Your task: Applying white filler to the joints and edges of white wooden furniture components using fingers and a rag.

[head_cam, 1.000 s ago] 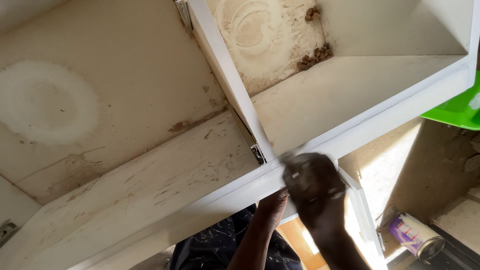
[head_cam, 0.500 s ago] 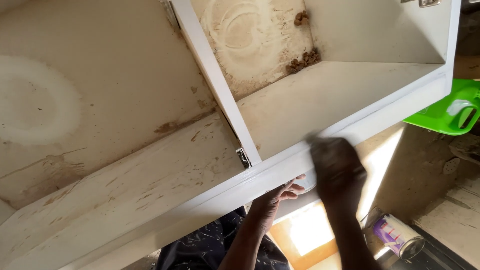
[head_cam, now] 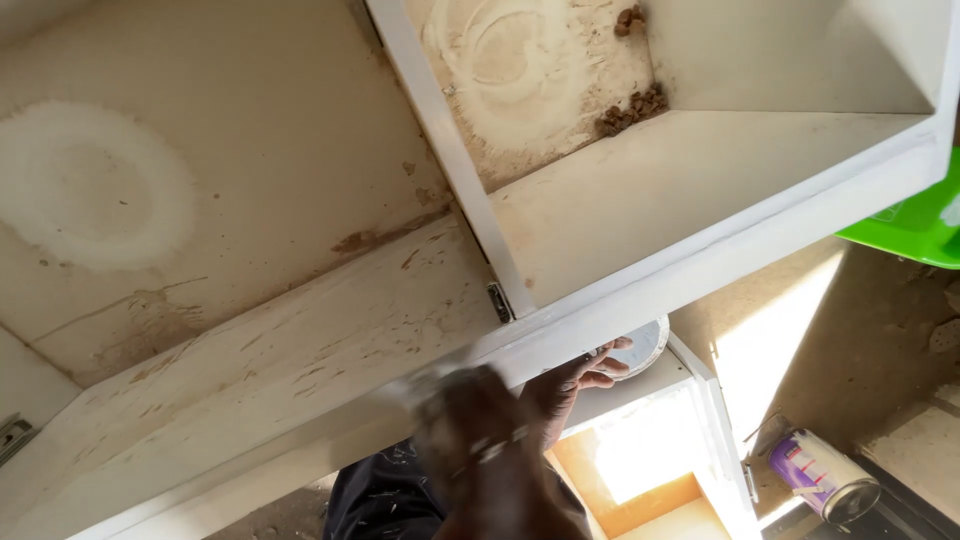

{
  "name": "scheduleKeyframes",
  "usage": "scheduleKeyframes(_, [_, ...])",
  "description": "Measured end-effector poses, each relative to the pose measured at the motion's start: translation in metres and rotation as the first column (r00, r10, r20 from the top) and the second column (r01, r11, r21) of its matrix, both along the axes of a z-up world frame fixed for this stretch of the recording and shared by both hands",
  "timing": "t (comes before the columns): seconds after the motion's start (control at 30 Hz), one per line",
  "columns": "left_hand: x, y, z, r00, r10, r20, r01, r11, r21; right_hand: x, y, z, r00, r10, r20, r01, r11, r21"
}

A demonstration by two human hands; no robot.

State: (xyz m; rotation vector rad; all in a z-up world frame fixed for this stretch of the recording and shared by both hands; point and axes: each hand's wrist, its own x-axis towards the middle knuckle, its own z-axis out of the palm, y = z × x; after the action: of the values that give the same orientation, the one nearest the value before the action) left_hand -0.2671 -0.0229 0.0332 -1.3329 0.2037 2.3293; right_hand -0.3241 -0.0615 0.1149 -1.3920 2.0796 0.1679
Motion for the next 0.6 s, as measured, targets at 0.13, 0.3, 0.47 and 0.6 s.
scheduleKeyframes(0.13, [0.007, 0.036, -0.042, 0.791, 0.514, -0.331, -0.39, 0.842, 0.373, 0.034, -0.033, 0.038, 0.965, -0.213, 0.156, 0.18, 0.963, 0.202])
scheduleKeyframes(0.3, [-0.03, -0.016, 0.033, 0.936, 0.143, -0.323, -0.191, 0.974, -0.123, -0.075, 0.007, 0.043, 0.907, -0.399, 0.135, 0.4, 0.716, -0.573])
scheduleKeyframes(0.47, [-0.045, -0.03, 0.052, 0.928, 0.03, -0.371, -0.111, 0.974, -0.199, -0.172, 0.039, 0.039, 0.875, -0.476, -0.09, 0.339, 0.733, -0.589])
scheduleKeyframes(0.6, [-0.061, -0.019, 0.045, 0.91, 0.01, -0.414, -0.119, 0.963, -0.24, -0.244, 0.063, 0.028, 0.808, -0.547, -0.218, 0.345, 0.74, -0.577])
